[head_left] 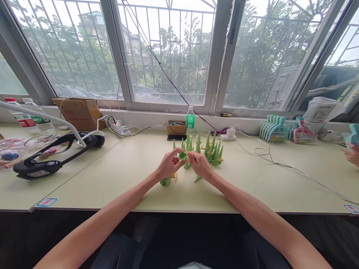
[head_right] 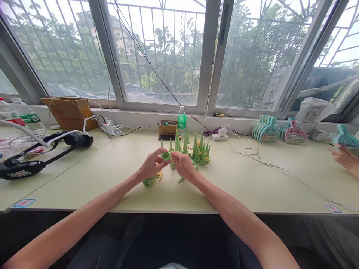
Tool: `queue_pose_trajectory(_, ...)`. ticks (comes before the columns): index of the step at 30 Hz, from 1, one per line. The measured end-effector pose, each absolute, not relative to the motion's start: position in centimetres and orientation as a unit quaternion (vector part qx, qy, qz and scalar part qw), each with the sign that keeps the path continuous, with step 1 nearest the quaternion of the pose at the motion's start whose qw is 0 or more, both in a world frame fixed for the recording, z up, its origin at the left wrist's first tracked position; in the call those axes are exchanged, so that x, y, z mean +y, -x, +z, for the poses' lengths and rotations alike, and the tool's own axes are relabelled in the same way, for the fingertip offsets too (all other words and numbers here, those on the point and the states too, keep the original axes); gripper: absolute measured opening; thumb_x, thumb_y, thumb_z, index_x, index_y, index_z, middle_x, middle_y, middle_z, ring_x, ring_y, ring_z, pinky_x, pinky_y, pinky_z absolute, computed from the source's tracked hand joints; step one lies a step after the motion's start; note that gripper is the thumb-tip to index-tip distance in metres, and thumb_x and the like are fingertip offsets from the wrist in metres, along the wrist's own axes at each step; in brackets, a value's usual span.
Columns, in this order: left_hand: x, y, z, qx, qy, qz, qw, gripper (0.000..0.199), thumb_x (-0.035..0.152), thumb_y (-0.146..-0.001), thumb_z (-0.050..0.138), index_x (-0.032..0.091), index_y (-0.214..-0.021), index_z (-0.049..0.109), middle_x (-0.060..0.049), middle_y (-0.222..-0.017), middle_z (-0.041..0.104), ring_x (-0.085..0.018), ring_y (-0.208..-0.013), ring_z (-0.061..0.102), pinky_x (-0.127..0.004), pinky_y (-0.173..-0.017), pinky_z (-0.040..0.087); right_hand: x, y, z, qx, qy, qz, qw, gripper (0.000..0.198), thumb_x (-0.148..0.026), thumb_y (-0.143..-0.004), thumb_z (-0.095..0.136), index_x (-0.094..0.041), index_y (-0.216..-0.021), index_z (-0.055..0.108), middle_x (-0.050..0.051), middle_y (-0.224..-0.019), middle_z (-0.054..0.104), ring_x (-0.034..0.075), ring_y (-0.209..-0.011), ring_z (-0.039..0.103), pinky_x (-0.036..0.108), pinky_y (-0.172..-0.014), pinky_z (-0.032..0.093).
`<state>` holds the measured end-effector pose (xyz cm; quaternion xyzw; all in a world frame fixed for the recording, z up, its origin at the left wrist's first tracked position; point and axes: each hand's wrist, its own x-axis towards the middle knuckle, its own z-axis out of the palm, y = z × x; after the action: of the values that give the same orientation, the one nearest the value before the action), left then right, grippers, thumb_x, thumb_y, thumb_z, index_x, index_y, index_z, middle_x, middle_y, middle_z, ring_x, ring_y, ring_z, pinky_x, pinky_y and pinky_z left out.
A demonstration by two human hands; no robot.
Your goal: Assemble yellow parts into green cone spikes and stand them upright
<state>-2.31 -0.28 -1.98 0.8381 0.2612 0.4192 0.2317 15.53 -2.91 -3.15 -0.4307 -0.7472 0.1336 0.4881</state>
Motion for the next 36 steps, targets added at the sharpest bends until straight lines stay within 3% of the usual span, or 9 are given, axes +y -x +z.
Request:
queue_pose_trajectory(5, -0.3, 2.3, -2.0, 0.263, -0.840, 0.429, 0.204, 0.024, 0.035, -0.086, 0.063, 0.021, -0.098, 0.047, 0.010, -0.054, 0.040, -0.004, -0.042, 0.037, -0.015, -0.042, 0.028, -2.9, -15.5, -3.2, -0.746, 0.428, 0.139, 0.491, 0.044, -0.047, -0.100, 0.030, -0.020, -0.067, 0.038, -0.003, -0.058, 0.044, 0.011, -0.053, 0.038, 0.025, -0.054, 0.027)
queue_pose_trajectory(14, -0.6, 2.0, -1.3, 0.254, -0.822, 0.463, 0.213, 0.022, 0.031, -0.087, 0.061, 0.020, -0.101, 0.048, 0.008, -0.059, 0.046, -0.004, -0.043, 0.042, -0.015, -0.043, 0.036, -3.3, -15.4, -3.1, -0.748, 0.405, 0.193, 0.489, 0.034, -0.044, -0.101, 0.033, -0.021, -0.077, 0.043, -0.004, -0.058, 0.045, 0.011, -0.052, 0.040, 0.023, -0.054, 0.031)
queue_pose_trajectory(18, -0.6, 2.0, -1.2, 0.276, -0.799, 0.479, 0.238, 0.030, 0.032, -0.084, 0.065, 0.022, -0.101, 0.043, 0.006, -0.074, 0.049, -0.004, -0.047, 0.047, -0.015, -0.042, 0.039, -3.3, -15.4, -3.0, -0.747, 0.401, 0.191, 0.495, 0.035, -0.045, -0.100, 0.034, -0.021, -0.077, 0.044, -0.004, -0.059, 0.046, 0.010, -0.052, 0.040, 0.023, -0.055, 0.032)
queue_pose_trajectory(23, -0.6, 2.2, -1.1, 0.273, -0.788, 0.479, 0.272, 0.041, 0.036, -0.076, 0.073, 0.022, -0.096, 0.041, 0.007, -0.075, 0.048, -0.005, -0.050, 0.051, -0.017, -0.045, 0.042, -3.4, -15.3, -2.9, -0.737, 0.396, 0.189, 0.514, 0.036, -0.046, -0.100, 0.034, -0.020, -0.077, 0.045, -0.004, -0.059, 0.046, 0.010, -0.052, 0.041, 0.022, -0.055, 0.034)
queue_pose_trajectory(27, -0.9, 2.3, -0.8, 0.271, -0.769, 0.476, 0.328, 0.038, 0.051, -0.083, 0.063, 0.018, -0.077, 0.045, 0.007, -0.058, 0.044, -0.006, -0.044, 0.045, -0.017, -0.041, 0.034, -3.5, -15.4, -2.7, -0.737, 0.384, 0.175, 0.528, 0.035, -0.045, -0.101, 0.034, -0.020, -0.079, 0.046, -0.004, -0.060, 0.047, 0.010, -0.052, 0.043, 0.022, -0.056, 0.035)
queue_pose_trajectory(30, -1.0, 2.2, -0.5, 0.282, -0.757, 0.465, 0.362, 0.060, 0.064, -0.089, 0.044, 0.017, -0.053, 0.041, 0.004, -0.044, 0.038, -0.006, -0.038, 0.035, -0.019, -0.038, 0.027, -3.7, -15.4, -2.6, -0.738, 0.381, 0.176, 0.528, 0.035, -0.045, -0.101, 0.033, -0.020, -0.082, 0.049, -0.003, -0.061, 0.048, 0.010, -0.052, 0.043, 0.022, -0.055, 0.035)
queue_pose_trajectory(33, -1.0, 2.1, -0.4, 0.298, -0.753, 0.440, 0.387, 0.069, 0.068, -0.090, 0.037, 0.016, -0.045, 0.045, 0.000, -0.040, 0.043, -0.008, -0.038, 0.041, -0.022, -0.044, 0.037, -3.8, -15.4, -2.5, -0.744, 0.379, 0.183, 0.520, 0.037, -0.047, -0.100, 0.033, -0.019, -0.084, 0.051, -0.002, -0.063, 0.049, 0.011, -0.053, 0.043, 0.023, -0.054, 0.036)
queue_pose_trajectory(36, -1.1, 2.1, -0.2, 0.298, -0.760, 0.422, 0.394, 0.067, 0.066, -0.089, 0.041, 0.016, -0.046, 0.049, 0.000, -0.038, 0.045, -0.011, -0.042, 0.049, -0.025, -0.054, 0.046, -3.8, -15.4, -2.5, -0.745, 0.380, 0.190, 0.514, 0.040, -0.050, -0.099, 0.032, -0.019, -0.083, 0.052, 0.000, -0.065, 0.050, 0.011, -0.054, 0.043, 0.023, -0.053, 0.036)
